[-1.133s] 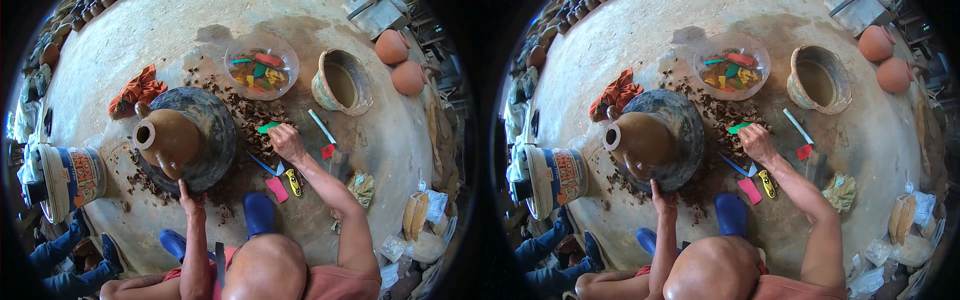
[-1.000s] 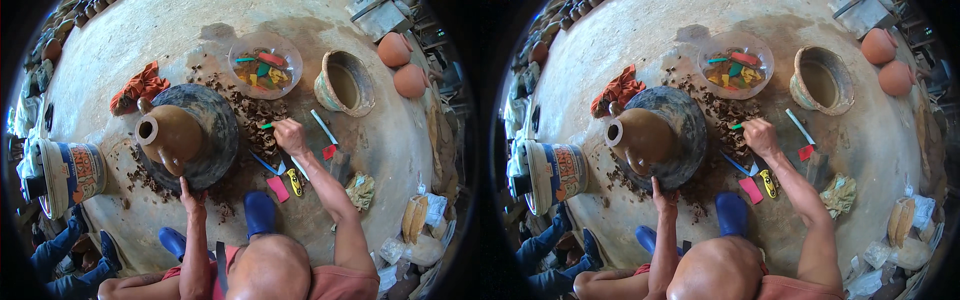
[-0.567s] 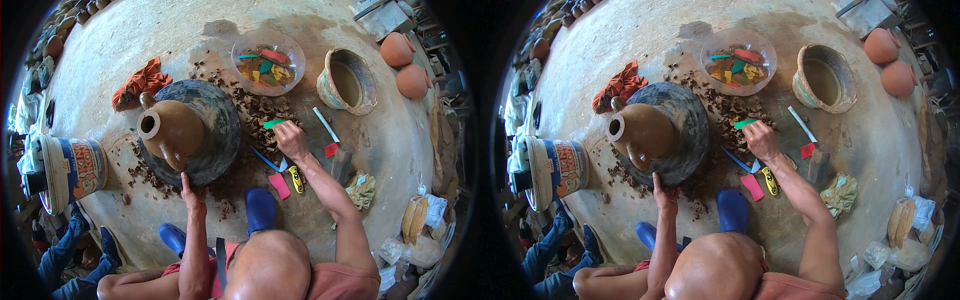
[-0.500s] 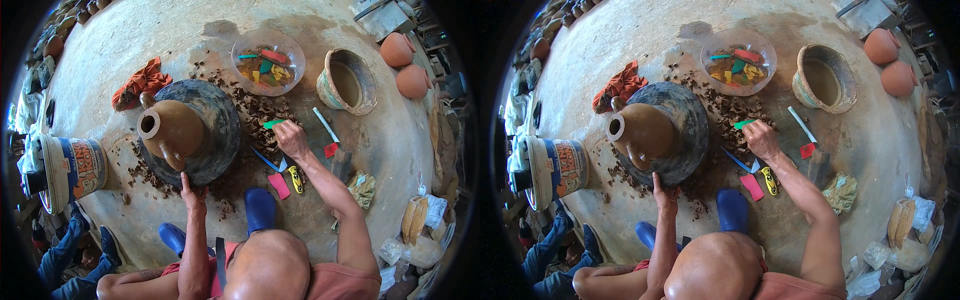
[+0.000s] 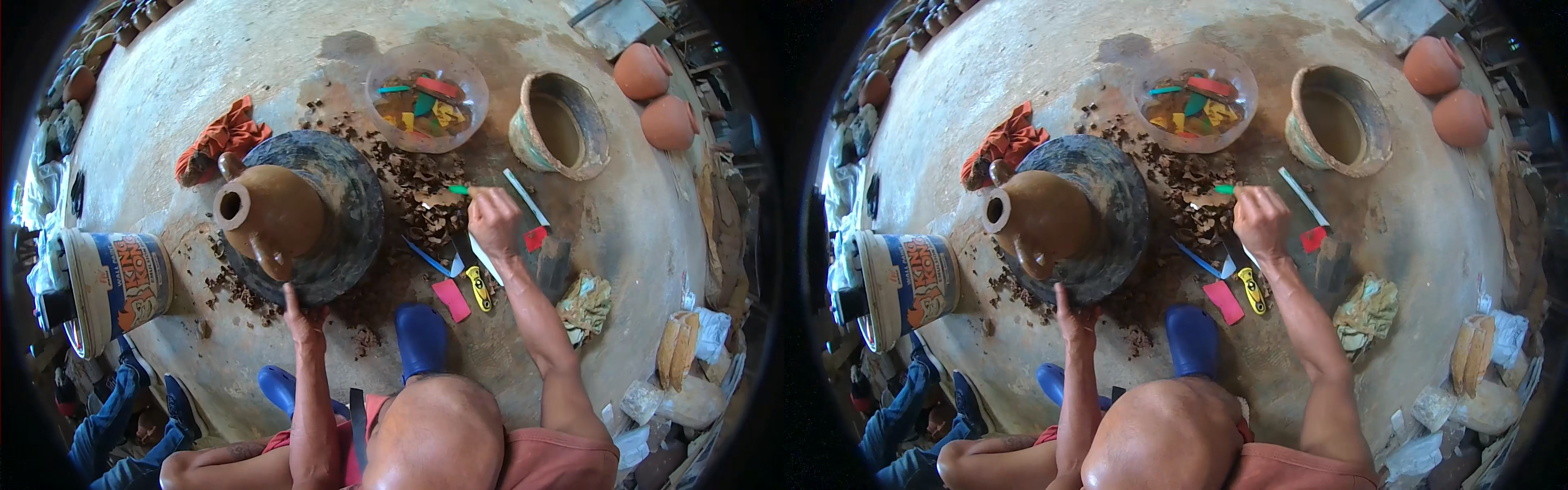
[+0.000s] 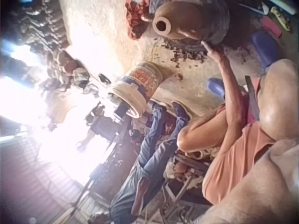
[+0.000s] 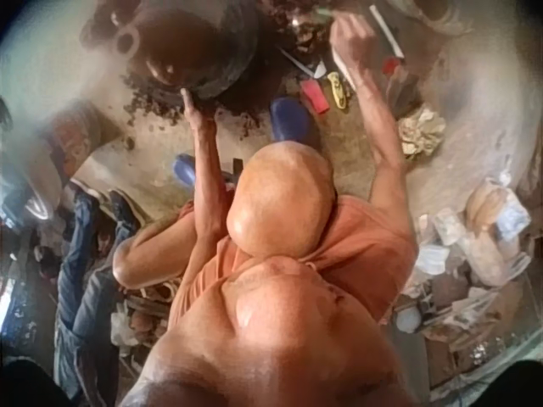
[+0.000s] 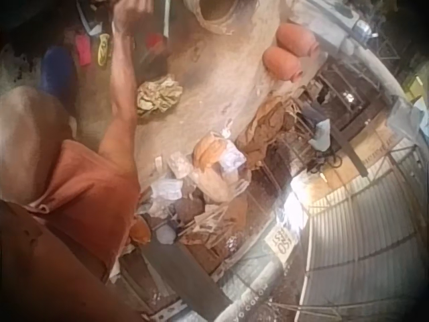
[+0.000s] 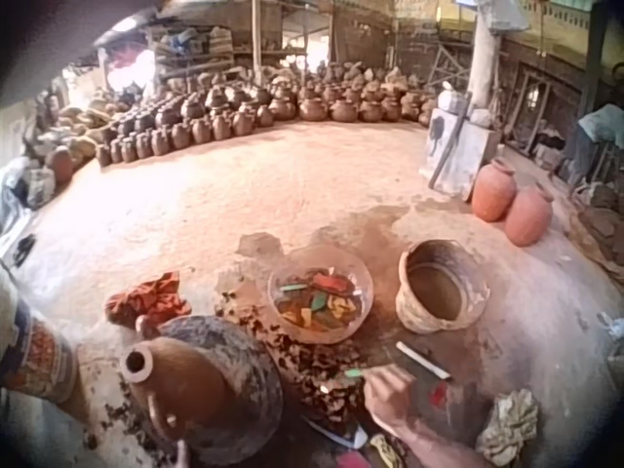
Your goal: The person smooths and shapes a clay pot on a manual turntable by hand using a small piece of green plastic as a scraper. They move the scraper over the surface and handles of the pot while slowly rotating the turntable.
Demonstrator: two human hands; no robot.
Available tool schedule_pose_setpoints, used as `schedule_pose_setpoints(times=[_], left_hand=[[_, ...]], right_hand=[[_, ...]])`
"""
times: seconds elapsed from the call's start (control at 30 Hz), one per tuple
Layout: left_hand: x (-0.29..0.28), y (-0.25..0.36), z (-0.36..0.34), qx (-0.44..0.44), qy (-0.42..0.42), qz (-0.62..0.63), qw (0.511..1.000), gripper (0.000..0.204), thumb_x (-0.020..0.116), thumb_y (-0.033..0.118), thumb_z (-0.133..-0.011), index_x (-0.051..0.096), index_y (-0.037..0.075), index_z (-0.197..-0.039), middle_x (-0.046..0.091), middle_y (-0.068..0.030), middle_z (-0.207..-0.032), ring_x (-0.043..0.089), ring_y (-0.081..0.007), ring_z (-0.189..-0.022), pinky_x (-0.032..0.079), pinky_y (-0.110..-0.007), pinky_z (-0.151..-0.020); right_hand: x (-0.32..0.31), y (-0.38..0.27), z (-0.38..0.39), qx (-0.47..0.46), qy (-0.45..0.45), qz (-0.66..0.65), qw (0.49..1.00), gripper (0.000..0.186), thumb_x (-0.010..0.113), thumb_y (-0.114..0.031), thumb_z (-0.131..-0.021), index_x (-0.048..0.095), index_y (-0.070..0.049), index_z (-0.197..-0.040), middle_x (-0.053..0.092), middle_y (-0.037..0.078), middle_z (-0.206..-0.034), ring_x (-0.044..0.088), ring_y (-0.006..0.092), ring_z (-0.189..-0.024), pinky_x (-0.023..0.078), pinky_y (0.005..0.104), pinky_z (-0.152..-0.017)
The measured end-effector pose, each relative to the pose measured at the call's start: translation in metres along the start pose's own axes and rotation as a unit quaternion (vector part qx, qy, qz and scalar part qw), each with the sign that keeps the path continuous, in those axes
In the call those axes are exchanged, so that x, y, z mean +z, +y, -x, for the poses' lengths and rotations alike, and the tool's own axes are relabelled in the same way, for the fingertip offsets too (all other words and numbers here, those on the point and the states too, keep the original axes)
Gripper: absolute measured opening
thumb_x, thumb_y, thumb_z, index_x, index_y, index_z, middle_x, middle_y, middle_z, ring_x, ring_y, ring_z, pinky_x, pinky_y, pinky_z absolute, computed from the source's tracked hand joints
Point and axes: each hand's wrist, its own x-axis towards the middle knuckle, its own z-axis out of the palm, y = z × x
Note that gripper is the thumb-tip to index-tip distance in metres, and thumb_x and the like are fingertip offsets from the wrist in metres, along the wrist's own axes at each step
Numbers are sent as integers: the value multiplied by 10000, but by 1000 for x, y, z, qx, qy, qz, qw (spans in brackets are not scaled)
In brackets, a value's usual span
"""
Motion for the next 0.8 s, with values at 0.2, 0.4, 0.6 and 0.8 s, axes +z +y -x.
schedule_pose_setpoints(times=[0.2,0.4,0.6,0.8], left_hand=[[-26,26,-26,60,36,57,996,708,595,688,-945,516,190,-1443,597,-28,-1387,630,-220,-1103,520,-362,-809],[-64,63,-72,90,55,-10,994,629,622,626,-963,541,178,-1397,605,-42,-1374,640,-234,-1127,549,-410,-875],[-81,96,-88,71,-63,-85,992,588,561,495,-1012,498,174,-1500,596,-103,-1412,584,-290,-1259,523,-484,-976],[-88,137,-72,51,-110,-282,952,624,578,531,-972,503,241,-1520,605,-72,-1413,637,-259,-1124,500,-429,-907]], right_hand=[[-31,52,23,199,-36,4,979,178,696,-44,-837,746,-61,-1007,726,186,-926,710,377,-837,563,456,-726],[-40,50,56,181,-90,92,975,255,644,-50,-875,757,-11,-1099,734,197,-1104,713,359,-991,584,438,-840],[-36,-23,89,69,-247,-149,955,259,683,-7,-727,764,-56,-968,656,117,-976,613,323,-955,534,421,-862],[-24,-30,90,-75,-301,-63,949,189,652,-135,-841,722,-58,-998,592,82,-971,599,253,-994,517,415,-871]])
